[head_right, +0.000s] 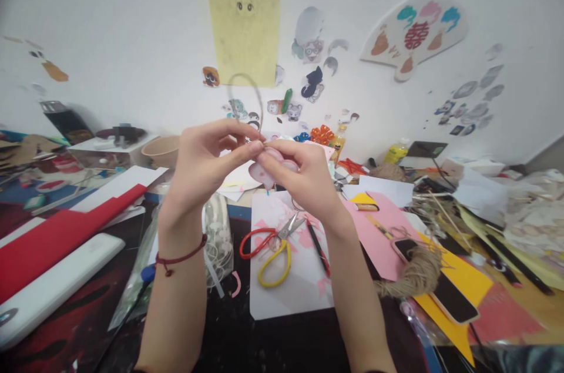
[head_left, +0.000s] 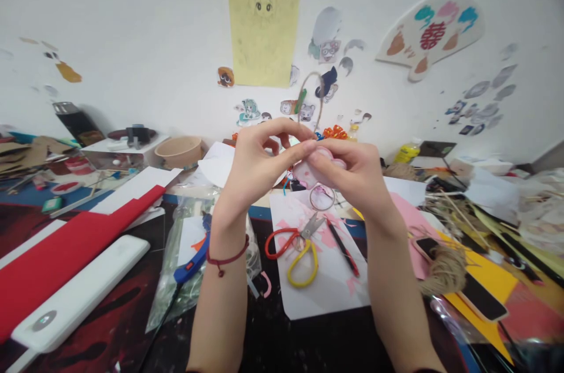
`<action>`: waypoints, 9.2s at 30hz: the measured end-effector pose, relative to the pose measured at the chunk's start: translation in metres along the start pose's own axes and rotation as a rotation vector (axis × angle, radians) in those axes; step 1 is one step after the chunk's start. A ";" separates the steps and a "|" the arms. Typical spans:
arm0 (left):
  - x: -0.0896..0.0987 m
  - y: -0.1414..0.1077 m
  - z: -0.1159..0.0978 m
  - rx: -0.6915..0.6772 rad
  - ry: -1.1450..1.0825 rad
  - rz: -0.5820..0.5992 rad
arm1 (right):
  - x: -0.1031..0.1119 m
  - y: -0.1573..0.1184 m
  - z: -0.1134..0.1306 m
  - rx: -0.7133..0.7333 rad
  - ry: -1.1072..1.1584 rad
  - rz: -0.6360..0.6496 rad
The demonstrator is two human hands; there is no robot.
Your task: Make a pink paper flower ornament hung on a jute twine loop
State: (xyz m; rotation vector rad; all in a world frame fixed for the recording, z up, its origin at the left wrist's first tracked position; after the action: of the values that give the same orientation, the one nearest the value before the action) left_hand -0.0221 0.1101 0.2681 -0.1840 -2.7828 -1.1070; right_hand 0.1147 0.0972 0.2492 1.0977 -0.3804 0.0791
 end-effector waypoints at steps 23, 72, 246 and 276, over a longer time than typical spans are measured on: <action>-0.010 -0.005 -0.009 -0.203 0.211 -0.132 | 0.012 -0.004 -0.024 -0.115 0.103 -0.112; 0.003 0.012 0.038 0.114 -0.247 -0.033 | -0.061 -0.026 -0.066 -0.218 0.458 0.456; -0.065 0.087 0.020 0.093 0.275 0.314 | -0.025 -0.023 -0.121 -0.189 0.418 0.097; -0.064 0.071 0.033 0.094 0.359 0.350 | 0.021 -0.012 -0.119 -0.101 0.398 -0.290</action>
State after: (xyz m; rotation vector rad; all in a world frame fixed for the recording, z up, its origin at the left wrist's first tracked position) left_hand 0.0492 0.1796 0.2810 -0.3998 -2.3619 -0.8275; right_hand 0.1683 0.1934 0.1987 0.9993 0.1313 0.0191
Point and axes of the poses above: each hand's wrist, its own y-axis towards the middle knuckle, its own x-axis out of the back of the hand, z = x × y, the point moved 10 cm from there along y, towards the middle knuckle, and after that the axes turned 15 degrees about x, right-handed, at the moved point
